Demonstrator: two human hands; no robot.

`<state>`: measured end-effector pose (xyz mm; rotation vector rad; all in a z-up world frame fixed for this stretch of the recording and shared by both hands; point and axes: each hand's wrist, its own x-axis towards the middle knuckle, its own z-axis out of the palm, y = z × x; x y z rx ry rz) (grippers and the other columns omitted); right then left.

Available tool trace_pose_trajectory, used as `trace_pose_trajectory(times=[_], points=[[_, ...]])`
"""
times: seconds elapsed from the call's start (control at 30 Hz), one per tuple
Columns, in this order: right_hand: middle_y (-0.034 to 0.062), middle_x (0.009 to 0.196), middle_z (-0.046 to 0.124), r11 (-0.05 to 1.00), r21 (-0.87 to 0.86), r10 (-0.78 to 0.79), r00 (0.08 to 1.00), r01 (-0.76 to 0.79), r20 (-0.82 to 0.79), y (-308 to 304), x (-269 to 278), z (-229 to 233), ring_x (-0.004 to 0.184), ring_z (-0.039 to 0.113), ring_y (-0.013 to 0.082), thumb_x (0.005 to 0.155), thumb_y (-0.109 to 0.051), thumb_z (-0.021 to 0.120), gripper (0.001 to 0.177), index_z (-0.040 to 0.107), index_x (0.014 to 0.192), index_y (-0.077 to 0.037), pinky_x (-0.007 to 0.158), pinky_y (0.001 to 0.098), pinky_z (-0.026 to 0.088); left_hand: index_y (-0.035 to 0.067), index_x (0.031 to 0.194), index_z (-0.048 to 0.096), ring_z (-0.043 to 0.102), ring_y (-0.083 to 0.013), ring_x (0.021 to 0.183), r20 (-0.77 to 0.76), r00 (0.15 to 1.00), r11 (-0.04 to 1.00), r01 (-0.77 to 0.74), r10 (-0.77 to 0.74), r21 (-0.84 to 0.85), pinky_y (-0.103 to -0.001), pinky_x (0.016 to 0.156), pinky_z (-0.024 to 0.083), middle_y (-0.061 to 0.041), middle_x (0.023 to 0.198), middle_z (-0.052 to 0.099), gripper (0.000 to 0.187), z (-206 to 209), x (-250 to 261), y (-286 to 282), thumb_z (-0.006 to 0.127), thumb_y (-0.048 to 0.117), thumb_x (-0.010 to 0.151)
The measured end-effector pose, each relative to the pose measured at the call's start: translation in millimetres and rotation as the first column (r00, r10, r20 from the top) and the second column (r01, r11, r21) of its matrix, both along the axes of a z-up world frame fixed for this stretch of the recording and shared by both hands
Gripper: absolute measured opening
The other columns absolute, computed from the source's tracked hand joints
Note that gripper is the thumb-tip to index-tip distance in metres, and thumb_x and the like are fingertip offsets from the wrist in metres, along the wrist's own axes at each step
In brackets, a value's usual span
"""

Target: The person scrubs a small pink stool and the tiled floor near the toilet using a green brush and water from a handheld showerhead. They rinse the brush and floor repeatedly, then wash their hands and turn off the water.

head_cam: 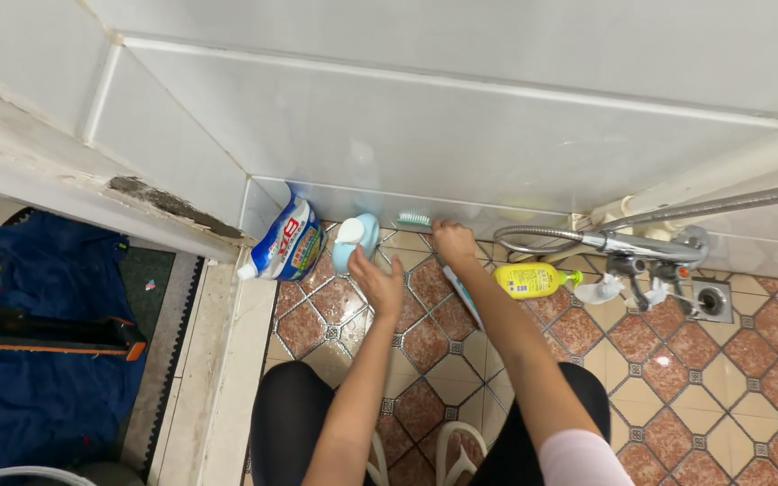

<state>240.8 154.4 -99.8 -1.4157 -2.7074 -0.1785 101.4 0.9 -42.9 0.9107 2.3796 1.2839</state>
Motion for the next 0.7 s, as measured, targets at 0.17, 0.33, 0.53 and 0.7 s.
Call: trace_pose_trajectory(times=[0.17, 0.33, 0.53, 0.7], points=[[0.0118, 0.094, 0.074, 0.976, -0.176, -0.126, 0.992, 0.125, 0.009, 2, -3, -67, 0.082, 0.075, 0.0309, 0.092, -0.020, 0.058, 0.016, 0.070, 0.098, -0.011, 0.065, 0.0468, 0.060, -0.005, 0.150, 0.031, 0.044, -0.0477, 0.135, -0.046, 0.999, 0.999, 0.015, -0.013, 0.046, -0.055, 0.115, 0.036, -0.030, 0.144, 0.039, 0.084, -22, 7, -9, 0.078, 0.023, 0.086], [0.0129, 0.096, 0.076, 0.915, -0.294, -0.274, 0.960, 0.277, 0.050, -9, -4, -67, 0.089, 0.075, 0.0309, 0.091, -0.018, 0.057, 0.018, 0.074, 0.098, -0.012, 0.071, 0.0469, 0.060, -0.003, 0.147, 0.036, 0.045, -0.0462, 0.133, -0.006, 0.998, 0.997, 0.068, -0.067, 0.044, -0.052, 0.112, 0.037, -0.029, 0.140, 0.043, 0.078, -34, 7, -25, 0.078, 0.020, 0.085], [0.0103, 0.083, 0.070, 0.995, -0.025, -0.101, 0.973, 0.098, -0.208, -20, -17, 58, 0.077, 0.072, 0.0303, 0.079, -0.024, 0.065, 0.018, 0.068, 0.091, -0.010, 0.064, 0.0463, 0.057, -0.003, 0.144, 0.040, 0.051, -0.0436, 0.127, -0.047, 0.986, 0.969, 0.165, -0.159, 0.182, -0.050, 0.110, 0.042, -0.026, 0.135, 0.047, 0.070, -20, 21, -7, 0.073, 0.013, 0.085], [0.0028, 0.078, 0.069, 0.946, 0.325, 0.056, 0.986, -0.001, -0.159, 5, 27, 206, 0.079, 0.067, 0.0235, 0.084, -0.020, 0.064, 0.006, 0.068, 0.085, -0.016, 0.071, 0.0442, 0.045, -0.003, 0.144, 0.042, 0.053, -0.0419, 0.125, -0.110, 0.966, 0.905, 0.259, -0.235, 0.338, -0.049, 0.109, 0.043, -0.025, 0.134, 0.049, 0.065, 18, 47, 24, 0.070, 0.009, 0.087]])
